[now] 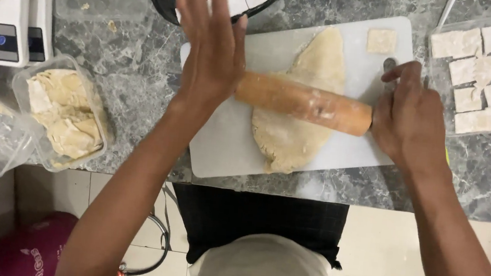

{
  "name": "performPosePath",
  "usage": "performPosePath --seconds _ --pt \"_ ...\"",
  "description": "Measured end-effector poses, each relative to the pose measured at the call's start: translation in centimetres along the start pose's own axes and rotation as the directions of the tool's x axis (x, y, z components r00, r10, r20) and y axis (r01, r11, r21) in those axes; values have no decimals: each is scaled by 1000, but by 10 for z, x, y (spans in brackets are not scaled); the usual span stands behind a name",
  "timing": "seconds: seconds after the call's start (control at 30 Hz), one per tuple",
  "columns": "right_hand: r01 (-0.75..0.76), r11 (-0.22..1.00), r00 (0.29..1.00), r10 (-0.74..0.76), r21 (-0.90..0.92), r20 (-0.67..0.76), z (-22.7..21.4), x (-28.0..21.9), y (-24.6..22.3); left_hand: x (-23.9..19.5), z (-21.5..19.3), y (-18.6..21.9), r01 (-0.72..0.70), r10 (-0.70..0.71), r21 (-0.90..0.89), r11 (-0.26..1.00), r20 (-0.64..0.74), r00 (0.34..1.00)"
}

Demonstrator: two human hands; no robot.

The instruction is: The person kneads a small piece of dough and then uses a wooden rolling pin to flatten it into a thin sheet on a cutting board.

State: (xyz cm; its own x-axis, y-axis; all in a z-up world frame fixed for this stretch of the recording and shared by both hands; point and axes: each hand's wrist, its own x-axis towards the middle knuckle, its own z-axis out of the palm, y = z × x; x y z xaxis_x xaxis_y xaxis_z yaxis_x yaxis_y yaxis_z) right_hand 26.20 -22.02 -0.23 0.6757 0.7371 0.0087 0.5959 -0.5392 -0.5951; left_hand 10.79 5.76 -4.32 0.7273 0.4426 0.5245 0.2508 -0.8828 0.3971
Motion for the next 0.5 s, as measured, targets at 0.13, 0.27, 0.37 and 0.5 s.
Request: performPosePath --seconds 0.13,0.27,0.37,0.5 --pt "74 975 995 -85 -209 -47 9 -12 -3 -11 -3 -4 -40 37 26 999 76 996" --pt "151 936 964 -211 -317 -164 20 -44 -4 -29 -24 6 25 -8 -120 993 137 991" --pt "75 957 993 -97 -279 -67 15 -21 4 -20 -14 -2 65 -46 -175 982 112 993" --pt "148 984 982 -158 -100 -101 11 0 7 -5 4 -7 123 -126 -105 987 -24 992"
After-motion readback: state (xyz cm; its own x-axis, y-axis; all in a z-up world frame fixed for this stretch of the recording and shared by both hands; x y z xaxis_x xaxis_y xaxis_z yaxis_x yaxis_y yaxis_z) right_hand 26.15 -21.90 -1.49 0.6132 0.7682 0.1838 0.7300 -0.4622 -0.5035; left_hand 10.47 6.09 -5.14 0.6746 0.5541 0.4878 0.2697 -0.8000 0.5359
